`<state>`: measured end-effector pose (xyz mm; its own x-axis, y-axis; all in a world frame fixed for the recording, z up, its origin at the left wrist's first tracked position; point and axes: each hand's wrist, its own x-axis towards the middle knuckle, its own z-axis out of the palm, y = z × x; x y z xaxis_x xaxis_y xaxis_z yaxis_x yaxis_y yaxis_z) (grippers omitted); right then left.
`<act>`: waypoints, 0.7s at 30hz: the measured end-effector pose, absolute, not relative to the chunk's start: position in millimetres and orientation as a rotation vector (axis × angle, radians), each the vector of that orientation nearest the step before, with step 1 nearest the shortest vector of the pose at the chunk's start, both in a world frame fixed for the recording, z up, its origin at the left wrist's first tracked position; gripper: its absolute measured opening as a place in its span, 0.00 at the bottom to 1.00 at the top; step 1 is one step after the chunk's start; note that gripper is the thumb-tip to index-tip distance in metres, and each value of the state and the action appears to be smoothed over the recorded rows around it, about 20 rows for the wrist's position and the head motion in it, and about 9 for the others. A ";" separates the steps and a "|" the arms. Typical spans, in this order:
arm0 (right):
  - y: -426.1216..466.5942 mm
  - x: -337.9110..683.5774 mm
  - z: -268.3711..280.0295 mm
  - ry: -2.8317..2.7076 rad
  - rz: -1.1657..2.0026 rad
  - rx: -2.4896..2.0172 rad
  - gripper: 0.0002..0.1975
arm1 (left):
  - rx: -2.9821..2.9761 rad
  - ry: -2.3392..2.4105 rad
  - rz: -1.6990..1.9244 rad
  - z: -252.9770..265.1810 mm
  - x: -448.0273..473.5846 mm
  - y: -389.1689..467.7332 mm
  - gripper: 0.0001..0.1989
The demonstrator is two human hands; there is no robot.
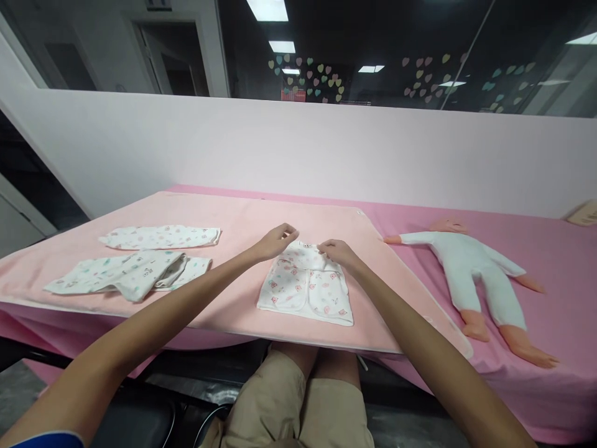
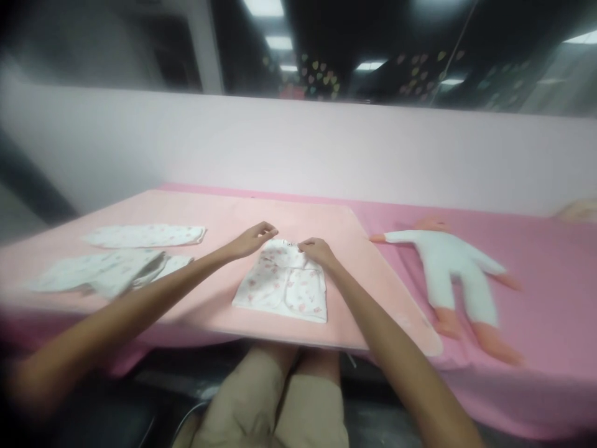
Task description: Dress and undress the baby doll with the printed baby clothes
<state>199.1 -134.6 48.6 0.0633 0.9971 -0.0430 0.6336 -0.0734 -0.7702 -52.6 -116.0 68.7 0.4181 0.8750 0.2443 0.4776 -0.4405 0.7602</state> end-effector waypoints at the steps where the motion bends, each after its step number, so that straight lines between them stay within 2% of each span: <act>1: -134.3 198.8 45.5 -1.635 0.757 -1.812 0.12 | 2.135 1.181 0.837 59.3 -60.0 -111.5 0.25; 6: -138.9 197.1 30.6 -1.776 0.479 -2.060 0.23 | 2.483 1.259 0.665 15.8 -85.7 -101.8 0.21; 11: -135.6 194.6 21.3 -1.858 0.355 -2.206 0.22 | 2.653 1.304 0.512 -12.0 -86.3 -110.8 0.20; 18: -116.9 195.1 33.0 -1.864 0.522 -2.178 0.19 | 2.675 1.365 0.510 -13.1 -81.5 -113.8 0.19; 21: -113.2 203.5 41.3 -1.856 0.596 -2.080 0.18 | 2.599 1.358 0.613 -5.5 -80.0 -116.0 0.20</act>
<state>203.5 -113.2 41.3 0.0843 0.9901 -0.1118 0.8699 -0.1279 -0.4763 -80.0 -116.0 -5.5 0.5080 0.8120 0.2874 0.7524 -0.5807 0.3109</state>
